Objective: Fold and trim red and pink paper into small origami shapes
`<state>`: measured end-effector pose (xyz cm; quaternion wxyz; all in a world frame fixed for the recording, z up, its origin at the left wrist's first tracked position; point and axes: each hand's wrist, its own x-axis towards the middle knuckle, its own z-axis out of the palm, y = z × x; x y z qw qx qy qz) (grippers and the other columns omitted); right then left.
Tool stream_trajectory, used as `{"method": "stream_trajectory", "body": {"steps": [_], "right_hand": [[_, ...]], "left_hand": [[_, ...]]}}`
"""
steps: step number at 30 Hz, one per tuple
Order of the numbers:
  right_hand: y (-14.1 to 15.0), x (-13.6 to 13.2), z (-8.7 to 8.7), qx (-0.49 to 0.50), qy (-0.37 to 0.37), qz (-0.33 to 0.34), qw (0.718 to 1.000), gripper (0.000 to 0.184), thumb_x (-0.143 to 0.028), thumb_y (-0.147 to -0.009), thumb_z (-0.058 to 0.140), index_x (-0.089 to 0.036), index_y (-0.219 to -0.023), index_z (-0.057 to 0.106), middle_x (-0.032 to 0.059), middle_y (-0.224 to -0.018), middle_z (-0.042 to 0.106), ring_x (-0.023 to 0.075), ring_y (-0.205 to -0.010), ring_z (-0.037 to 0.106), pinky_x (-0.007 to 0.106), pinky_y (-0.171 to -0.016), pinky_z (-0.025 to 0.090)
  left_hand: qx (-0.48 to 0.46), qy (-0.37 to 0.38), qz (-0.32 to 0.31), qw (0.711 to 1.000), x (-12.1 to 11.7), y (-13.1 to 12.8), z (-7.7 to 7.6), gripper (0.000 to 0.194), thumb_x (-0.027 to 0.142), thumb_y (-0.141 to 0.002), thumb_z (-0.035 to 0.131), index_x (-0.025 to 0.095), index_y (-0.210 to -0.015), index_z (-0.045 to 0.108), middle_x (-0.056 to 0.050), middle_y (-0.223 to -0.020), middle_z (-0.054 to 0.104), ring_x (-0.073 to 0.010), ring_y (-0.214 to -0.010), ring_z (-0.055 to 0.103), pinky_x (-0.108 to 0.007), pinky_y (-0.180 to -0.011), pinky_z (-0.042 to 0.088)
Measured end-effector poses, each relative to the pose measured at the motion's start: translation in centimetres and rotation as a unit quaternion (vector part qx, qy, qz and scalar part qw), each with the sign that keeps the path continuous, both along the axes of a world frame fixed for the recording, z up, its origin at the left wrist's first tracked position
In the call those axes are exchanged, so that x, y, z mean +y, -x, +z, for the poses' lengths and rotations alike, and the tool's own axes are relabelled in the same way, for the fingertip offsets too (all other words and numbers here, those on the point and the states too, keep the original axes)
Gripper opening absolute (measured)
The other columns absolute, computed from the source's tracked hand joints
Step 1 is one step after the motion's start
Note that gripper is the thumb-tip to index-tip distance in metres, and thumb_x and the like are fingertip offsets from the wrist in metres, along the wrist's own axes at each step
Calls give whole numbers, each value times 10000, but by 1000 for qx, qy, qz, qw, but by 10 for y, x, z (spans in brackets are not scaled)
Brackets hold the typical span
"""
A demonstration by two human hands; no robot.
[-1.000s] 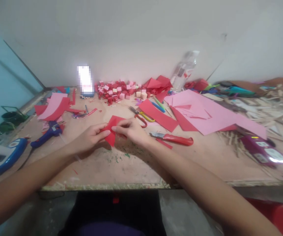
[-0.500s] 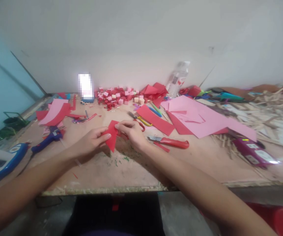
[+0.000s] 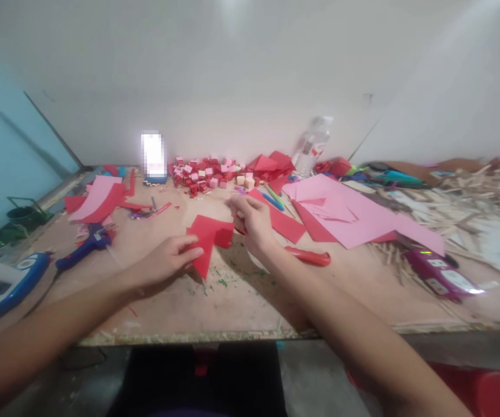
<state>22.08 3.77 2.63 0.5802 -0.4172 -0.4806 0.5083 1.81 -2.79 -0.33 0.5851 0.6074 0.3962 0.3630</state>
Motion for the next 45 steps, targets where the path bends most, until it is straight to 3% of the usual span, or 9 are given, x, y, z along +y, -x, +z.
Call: {"method": "stream_trajectory", "body": {"steps": [3, 6, 12, 18, 25, 31, 35, 41, 45], "right_hand": [[7, -7, 1, -61, 18, 64, 996, 349, -506, -812, 746, -160, -781, 716, -12, -619, 530, 97, -507, 415, 256, -469, 305], [22, -16, -1, -166, -1, 127, 978, 318, -464, -818, 744, -152, -757, 741, 39, -712, 660, 147, -632, 561, 275, -576, 433], [27, -14, -4, -252, -65, 161, 952, 323, -407, -854, 696, -155, -652, 701, -1, -599, 585, 125, -572, 466, 273, -551, 355], [21, -22, -17, -285, -52, 274, 917, 398, -441, -898, 669, -160, -619, 626, -40, -566, 443, 105, -553, 375, 275, -545, 293], [21, -32, -2, -294, -89, 262, 915, 441, -434, -940, 635, -176, -586, 580, -35, -577, 428, 109, -559, 346, 276, -543, 283], [14, -26, 0, -300, -96, 234, 920, 342, -377, -939, 649, -159, -693, 746, 41, -683, 690, 170, -657, 593, 292, -630, 437], [9, -16, -4, -272, -69, 244, 928, 333, -400, -909, 691, -157, -693, 767, 68, -693, 731, 182, -655, 642, 306, -653, 488], [-6, 2, 7, -268, -41, 307, 912, 312, -447, -871, 731, -171, -735, 787, 70, -700, 751, 166, -610, 651, 296, -594, 490], [-25, 22, 14, -284, -47, 254, 924, 298, -425, -851, 747, -165, -709, 775, 87, -687, 744, 183, -606, 657, 323, -595, 502]], "left_hand": [[-3, -18, 49, 999, 8, 1, -3, 328, 509, -908, 640, 183, -880, 626, 30, -688, 536, -128, -599, 543, -263, -585, 481], [-7, -50, 82, 995, 16, 4, -3, 338, 503, -913, 634, 166, -922, 657, 6, -749, 603, -125, -636, 545, -247, -603, 448], [14, -110, 64, 992, 20, 10, 5, 295, 449, -894, 664, 155, -915, 678, -20, -832, 653, -155, -746, 571, -264, -680, 444], [11, -105, 91, 990, 19, 13, 8, 265, 421, -825, 750, 167, -803, 678, -11, -765, 656, -152, -722, 584, -263, -680, 450], [-44, -78, 196, 977, 25, 20, 17, 235, 383, -759, 794, 182, -692, 691, 1, -678, 624, -136, -622, 546, -253, -587, 430], [-135, -99, 319, 933, 39, 28, 19, 213, 338, -696, 820, 177, -705, 681, 8, -731, 640, -122, -709, 580, -242, -705, 473], [-157, -86, 343, 922, 38, 23, 14, 232, 331, -654, 832, 174, -702, 668, 6, -744, 640, -122, -724, 583, -248, -731, 483], [-147, -94, 341, 924, 39, 28, 12, 216, 343, -707, 808, 181, -716, 665, 11, -705, 607, -120, -683, 563, -251, -700, 480], [-183, -113, 383, 898, 47, 43, 14, 223, 324, -746, 790, 199, -695, 613, 23, -698, 575, -108, -655, 547, -239, -677, 479]]}}
